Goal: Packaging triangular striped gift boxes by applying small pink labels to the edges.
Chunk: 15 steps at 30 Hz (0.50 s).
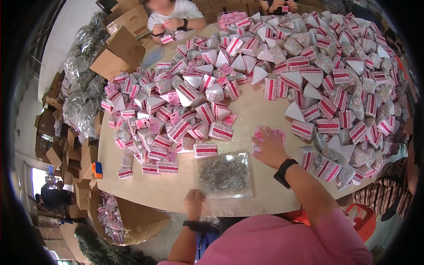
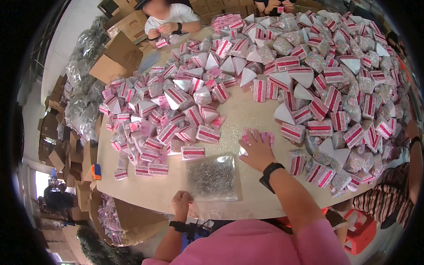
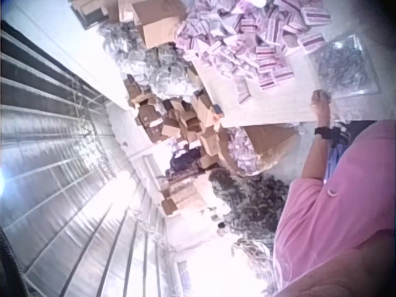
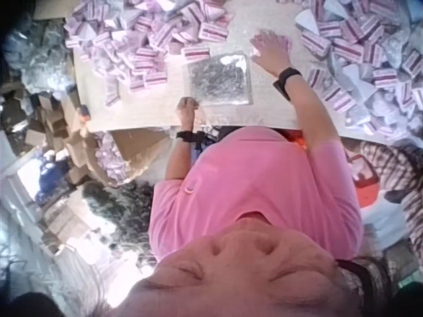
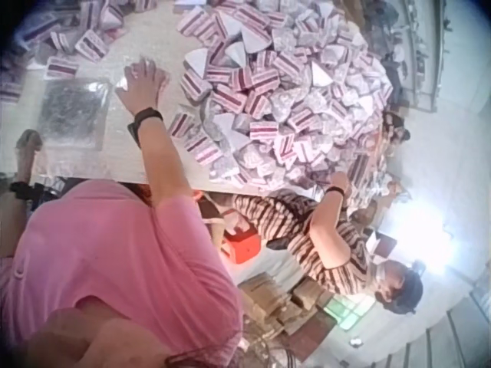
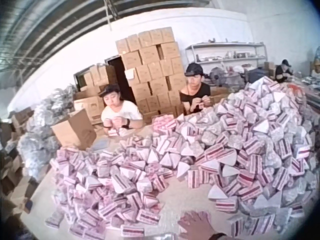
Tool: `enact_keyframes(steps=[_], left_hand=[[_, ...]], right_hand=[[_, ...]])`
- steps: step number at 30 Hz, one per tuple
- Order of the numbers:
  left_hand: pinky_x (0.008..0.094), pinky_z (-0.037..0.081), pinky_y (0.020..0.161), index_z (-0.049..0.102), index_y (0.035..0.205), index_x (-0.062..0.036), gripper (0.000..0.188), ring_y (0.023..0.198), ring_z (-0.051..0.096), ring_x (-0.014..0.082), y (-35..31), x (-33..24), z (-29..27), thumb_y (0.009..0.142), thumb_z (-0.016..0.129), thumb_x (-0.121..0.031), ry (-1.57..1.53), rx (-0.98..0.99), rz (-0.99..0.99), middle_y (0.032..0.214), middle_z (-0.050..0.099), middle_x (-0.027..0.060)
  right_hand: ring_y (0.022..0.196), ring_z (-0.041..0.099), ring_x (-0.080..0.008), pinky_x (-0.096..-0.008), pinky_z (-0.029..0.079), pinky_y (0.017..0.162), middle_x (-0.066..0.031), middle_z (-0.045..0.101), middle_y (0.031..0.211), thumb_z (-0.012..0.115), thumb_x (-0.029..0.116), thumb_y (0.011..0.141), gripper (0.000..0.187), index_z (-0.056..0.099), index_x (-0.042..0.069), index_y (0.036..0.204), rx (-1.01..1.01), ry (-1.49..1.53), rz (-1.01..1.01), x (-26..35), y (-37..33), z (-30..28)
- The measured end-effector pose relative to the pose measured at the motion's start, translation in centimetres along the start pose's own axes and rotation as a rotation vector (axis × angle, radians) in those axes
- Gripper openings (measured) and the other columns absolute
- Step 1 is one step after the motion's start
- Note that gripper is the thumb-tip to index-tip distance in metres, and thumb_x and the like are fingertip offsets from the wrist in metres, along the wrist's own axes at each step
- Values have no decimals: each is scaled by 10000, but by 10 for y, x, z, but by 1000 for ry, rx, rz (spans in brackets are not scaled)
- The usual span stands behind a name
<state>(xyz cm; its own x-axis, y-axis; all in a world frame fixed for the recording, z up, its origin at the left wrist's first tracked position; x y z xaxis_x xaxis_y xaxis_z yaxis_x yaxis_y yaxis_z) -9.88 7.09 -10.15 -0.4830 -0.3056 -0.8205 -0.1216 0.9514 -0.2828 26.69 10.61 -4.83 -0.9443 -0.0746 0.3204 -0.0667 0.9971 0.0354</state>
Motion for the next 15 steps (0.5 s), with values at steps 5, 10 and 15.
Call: enact_keyframes(steps=[5, 10, 15], left_hand=[[278, 466, 505, 588, 801, 32, 151, 534, 574, 146, 1, -14, 28, 828, 479, -69, -68, 59, 29, 620, 602, 91], [260, 477, 490, 569, 846, 20, 105, 544, 588, 138, -10, -34, 63, 819, 522, -70, -165, 132, 36, 647, 607, 85], [263, 481, 495, 554, 879, 25, 116, 562, 601, 144, -16, -43, 82, 833, 520, -77, -135, 143, 101, 690, 622, 91]], right_hand=[[1341, 244, -378, -663, 222, 1002, -164, 323, 1423, 634, 414, 781, 575, 502, 163, 1281, 31, -1, 112, -23, -43, -4], [1354, 233, -371, -652, 203, 1020, -181, 325, 1426, 640, 388, 776, 565, 513, 159, 1277, 62, 35, 105, -22, -81, -1], [1153, 448, -369, -496, 365, 957, -185, 501, 1214, 567, 153, 779, 329, 583, 64, 1095, -225, 198, 107, -32, -87, -34]])
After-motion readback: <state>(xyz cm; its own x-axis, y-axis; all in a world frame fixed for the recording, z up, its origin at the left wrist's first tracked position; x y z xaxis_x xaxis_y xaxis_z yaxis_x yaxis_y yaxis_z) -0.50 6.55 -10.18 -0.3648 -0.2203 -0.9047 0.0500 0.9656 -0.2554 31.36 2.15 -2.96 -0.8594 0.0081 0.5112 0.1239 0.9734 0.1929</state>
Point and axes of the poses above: each hand's wrist, its own y-axis towards the middle knuckle, its own z-axis out of the palm, x = y × z, the point moved 9 cm from there along y, towards the middle knuckle
